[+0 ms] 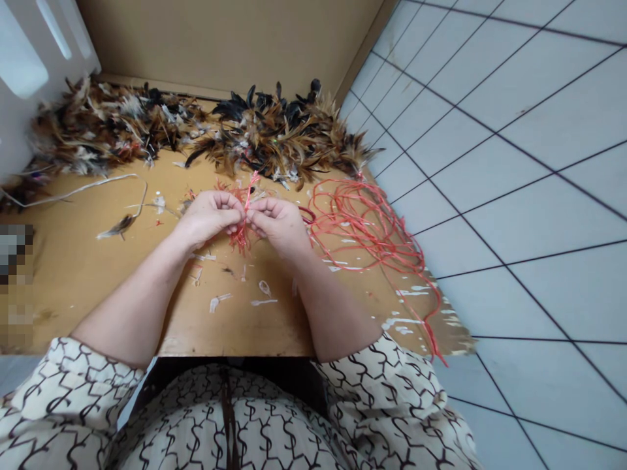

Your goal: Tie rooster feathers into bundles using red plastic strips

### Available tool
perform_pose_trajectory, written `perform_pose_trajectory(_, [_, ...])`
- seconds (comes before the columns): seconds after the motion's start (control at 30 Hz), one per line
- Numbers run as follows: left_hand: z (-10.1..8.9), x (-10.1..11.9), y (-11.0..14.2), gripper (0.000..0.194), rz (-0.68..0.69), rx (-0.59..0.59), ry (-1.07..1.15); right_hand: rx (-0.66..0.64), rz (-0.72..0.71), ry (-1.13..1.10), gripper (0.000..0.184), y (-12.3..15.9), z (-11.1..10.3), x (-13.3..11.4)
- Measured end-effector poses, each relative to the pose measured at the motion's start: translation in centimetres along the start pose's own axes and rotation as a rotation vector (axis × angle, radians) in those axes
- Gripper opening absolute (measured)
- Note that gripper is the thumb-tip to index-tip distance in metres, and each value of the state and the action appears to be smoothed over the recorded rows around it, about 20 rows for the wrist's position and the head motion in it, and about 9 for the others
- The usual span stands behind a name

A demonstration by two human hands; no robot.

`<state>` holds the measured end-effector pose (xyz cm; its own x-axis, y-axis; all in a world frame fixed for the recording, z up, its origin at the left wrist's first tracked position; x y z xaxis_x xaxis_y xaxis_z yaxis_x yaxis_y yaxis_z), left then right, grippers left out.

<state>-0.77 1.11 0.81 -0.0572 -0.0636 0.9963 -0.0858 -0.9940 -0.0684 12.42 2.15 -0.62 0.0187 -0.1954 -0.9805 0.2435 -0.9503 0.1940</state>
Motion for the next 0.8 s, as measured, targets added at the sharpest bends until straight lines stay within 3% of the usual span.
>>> perform_pose_trajectory(0.8, [-0.08, -0.1, -0.14, 0.012, -0.024, 0.009, 0.012, -0.023, -0.013, 0.057, 0.004, 0.2, 0.1, -0.28])
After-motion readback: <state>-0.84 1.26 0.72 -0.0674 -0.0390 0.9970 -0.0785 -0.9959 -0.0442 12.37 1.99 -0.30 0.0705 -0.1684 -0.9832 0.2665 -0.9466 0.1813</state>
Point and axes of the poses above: each hand's wrist, its own y-axis away from the middle knuckle, its own z-axis out of the palm, x = y × z, the point moved 1 cm from there along -y, towards the middle knuckle, and after that the axes turned 11 degrees about z, right-handed, at the moved point
